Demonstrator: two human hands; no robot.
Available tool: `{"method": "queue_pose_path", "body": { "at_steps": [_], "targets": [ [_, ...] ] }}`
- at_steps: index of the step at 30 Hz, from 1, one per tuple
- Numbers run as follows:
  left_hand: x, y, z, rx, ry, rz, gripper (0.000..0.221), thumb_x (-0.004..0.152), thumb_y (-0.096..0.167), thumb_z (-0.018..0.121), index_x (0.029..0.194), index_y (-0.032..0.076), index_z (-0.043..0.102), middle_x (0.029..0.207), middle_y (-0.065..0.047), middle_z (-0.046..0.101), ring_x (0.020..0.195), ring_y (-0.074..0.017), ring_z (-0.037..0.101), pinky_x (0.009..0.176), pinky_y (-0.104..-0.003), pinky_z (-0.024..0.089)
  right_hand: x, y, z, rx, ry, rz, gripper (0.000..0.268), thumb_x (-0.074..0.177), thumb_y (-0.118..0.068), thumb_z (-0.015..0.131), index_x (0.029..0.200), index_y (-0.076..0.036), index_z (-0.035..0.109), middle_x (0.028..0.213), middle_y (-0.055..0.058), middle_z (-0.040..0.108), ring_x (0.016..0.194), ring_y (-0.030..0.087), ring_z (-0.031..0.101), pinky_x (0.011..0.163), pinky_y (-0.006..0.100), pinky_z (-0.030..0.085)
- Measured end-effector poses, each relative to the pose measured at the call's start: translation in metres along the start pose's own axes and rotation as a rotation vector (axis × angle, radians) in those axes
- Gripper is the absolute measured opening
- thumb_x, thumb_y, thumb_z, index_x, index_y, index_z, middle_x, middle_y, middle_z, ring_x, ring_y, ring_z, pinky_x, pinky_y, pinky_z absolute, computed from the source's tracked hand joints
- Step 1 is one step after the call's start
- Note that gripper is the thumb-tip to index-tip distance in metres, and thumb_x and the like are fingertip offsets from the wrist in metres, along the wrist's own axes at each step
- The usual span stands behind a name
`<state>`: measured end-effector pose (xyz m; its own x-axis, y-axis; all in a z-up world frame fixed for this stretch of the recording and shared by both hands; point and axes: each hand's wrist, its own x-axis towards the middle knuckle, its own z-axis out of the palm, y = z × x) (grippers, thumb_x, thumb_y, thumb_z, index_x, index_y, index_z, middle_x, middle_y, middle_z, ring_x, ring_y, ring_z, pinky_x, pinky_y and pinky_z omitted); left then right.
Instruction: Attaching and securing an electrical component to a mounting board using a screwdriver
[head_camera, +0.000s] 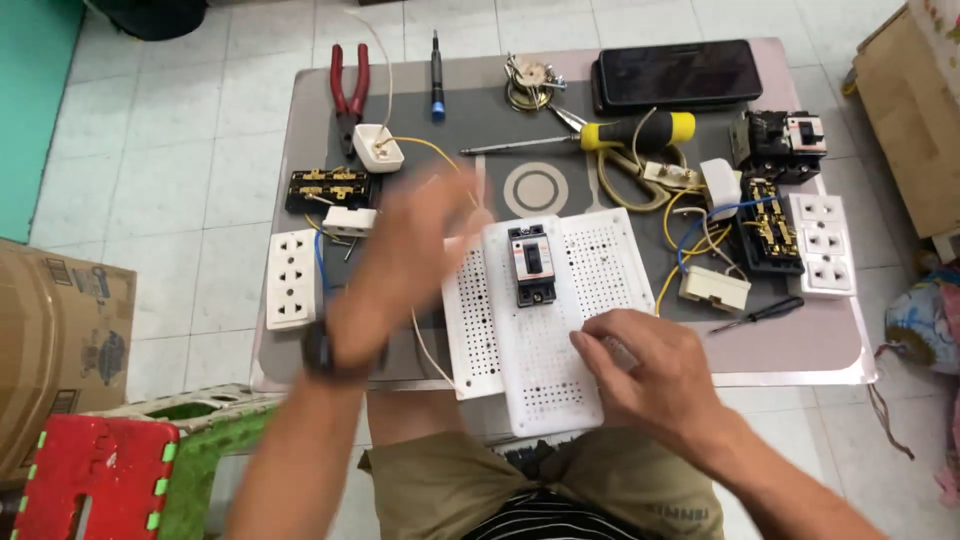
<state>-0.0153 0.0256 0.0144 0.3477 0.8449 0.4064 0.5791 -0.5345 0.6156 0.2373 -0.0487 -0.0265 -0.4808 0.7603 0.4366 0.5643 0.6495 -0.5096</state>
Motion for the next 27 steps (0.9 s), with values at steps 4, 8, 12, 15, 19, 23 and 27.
{"method": "queue_pose_path", "body": {
  "at_steps": [4, 8, 12, 15, 19, 23, 27],
  "targets": [
    [0.087, -0.107, 0.017, 0.520, -0.007, -0.200, 0.011, 0.087, 0.007, 0.049, 0.083, 0.005, 0.059, 0.079, -0.020, 0.060, 0.071, -0.0414, 0.059, 0.060, -0.053, 0.046, -0.009, -0.008, 0.005, 0.061, 0.128, 0.016, 0.010, 0.088, -0.009, 0.063, 0.079, -0.004, 0.063, 0.070, 0.006, 0.066, 0.056, 0.017, 0.060, 0.051, 0.028, 0.047],
    [0.146, -0.201, 0.050, 0.971, -0.236, -0.405, 0.030, 0.082, -0.005, 0.050, 0.097, 0.005, 0.074, 0.089, -0.021, 0.072, 0.081, -0.0407, 0.070, 0.066, -0.049, 0.058, -0.025, -0.002, 0.007, 0.133, 0.079, -0.012, 0.007, 0.086, -0.005, 0.063, 0.078, -0.005, 0.062, 0.077, 0.010, 0.070, 0.070, 0.019, 0.070, 0.063, 0.022, 0.061],
    [0.150, -0.195, 0.053, 0.966, -0.143, -0.366, 0.022, 0.084, -0.012, 0.052, 0.080, -0.004, 0.073, 0.073, -0.020, 0.068, 0.067, -0.0403, 0.068, 0.055, -0.050, 0.056, -0.029, 0.000, 0.004, 0.155, 0.127, -0.074, 0.009, 0.083, -0.007, 0.069, 0.079, -0.002, 0.063, 0.091, 0.014, 0.069, 0.085, 0.024, 0.069, 0.077, 0.031, 0.058],
    [0.140, -0.205, 0.035, 1.043, 0.128, -0.080, 0.017, 0.074, 0.004, 0.061, 0.062, 0.016, 0.058, 0.060, -0.012, 0.063, 0.057, -0.0412, 0.066, 0.045, -0.049, 0.051, -0.030, 0.002, 0.011, 0.125, 0.071, -0.075, 0.008, 0.082, -0.006, 0.069, 0.083, -0.002, 0.063, 0.092, 0.015, 0.069, 0.083, 0.023, 0.068, 0.073, 0.029, 0.060],
    [0.074, -0.093, -0.007, 1.182, 0.156, 0.134, 0.016, 0.077, 0.016, 0.054, 0.074, 0.021, 0.040, 0.066, 0.000, 0.040, 0.055, -0.0245, 0.036, 0.048, -0.042, 0.026, -0.031, -0.001, 0.017, 0.134, 0.165, 0.013, 0.007, 0.086, -0.006, 0.063, 0.080, -0.002, 0.063, 0.090, 0.016, 0.071, 0.080, 0.024, 0.070, 0.071, 0.029, 0.059],
    [0.013, 0.048, -0.061, 0.470, 0.124, 0.140, 0.016, 0.092, -0.005, 0.071, 0.096, 0.003, 0.058, 0.086, -0.007, 0.062, 0.073, -0.0220, 0.056, 0.067, -0.038, 0.043, -0.031, 0.005, 0.013, 0.055, 0.363, -0.019, 0.022, 0.091, -0.007, 0.067, 0.108, 0.003, 0.060, 0.105, 0.022, 0.068, 0.098, 0.033, 0.069, 0.087, 0.036, 0.058],
    [-0.014, 0.103, -0.035, 0.335, 0.103, 0.164, 0.016, 0.088, -0.001, 0.073, 0.099, 0.005, 0.064, 0.091, -0.007, 0.068, 0.075, -0.0212, 0.063, 0.070, -0.034, 0.049, 0.013, -0.033, -0.022, 0.044, 0.313, -0.149, 0.060, 0.093, -0.018, 0.076, 0.140, 0.000, 0.042, 0.145, 0.023, 0.047, 0.141, 0.042, 0.045, 0.125, 0.058, 0.039]
  ]
}}
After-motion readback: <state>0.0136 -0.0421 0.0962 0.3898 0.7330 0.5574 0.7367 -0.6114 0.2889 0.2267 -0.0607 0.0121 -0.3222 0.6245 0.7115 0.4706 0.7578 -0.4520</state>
